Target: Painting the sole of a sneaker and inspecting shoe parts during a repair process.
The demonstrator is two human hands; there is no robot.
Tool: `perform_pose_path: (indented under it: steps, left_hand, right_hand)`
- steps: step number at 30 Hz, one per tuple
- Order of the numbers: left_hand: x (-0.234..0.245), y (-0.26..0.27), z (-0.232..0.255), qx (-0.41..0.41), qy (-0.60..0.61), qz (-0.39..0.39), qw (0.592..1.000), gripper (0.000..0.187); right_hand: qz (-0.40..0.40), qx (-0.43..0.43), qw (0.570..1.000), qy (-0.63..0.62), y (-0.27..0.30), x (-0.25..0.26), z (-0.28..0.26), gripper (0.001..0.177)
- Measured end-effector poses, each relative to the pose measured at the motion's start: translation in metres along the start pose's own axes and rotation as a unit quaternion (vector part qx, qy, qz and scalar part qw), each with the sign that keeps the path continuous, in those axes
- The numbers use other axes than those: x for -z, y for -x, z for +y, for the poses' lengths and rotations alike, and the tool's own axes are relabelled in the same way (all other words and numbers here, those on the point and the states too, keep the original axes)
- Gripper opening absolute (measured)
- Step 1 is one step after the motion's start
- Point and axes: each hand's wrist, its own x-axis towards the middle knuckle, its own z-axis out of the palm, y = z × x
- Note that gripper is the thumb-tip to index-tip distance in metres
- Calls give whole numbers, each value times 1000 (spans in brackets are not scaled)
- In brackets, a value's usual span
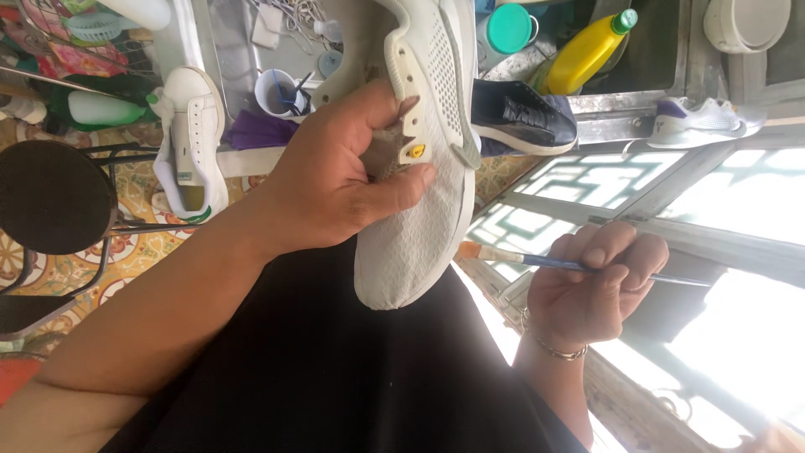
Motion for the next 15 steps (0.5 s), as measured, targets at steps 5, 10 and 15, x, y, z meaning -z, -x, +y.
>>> perform_pose_path:
  steps: [5, 10, 15]
  left_hand:
    - [1, 1, 0, -12, -9, -6, 1000, 45]
    - [0, 3, 1, -15, 12, -16, 1000, 45]
    - [1, 4, -2, -2, -27, -1, 1000, 41]
  right_hand:
    - [-2, -1, 1000, 13, 0, -5, 1, 31]
    - [28, 1, 1000, 8, 2, 6, 4, 31]
    - [2, 9, 1000, 21, 4, -11, 0, 29]
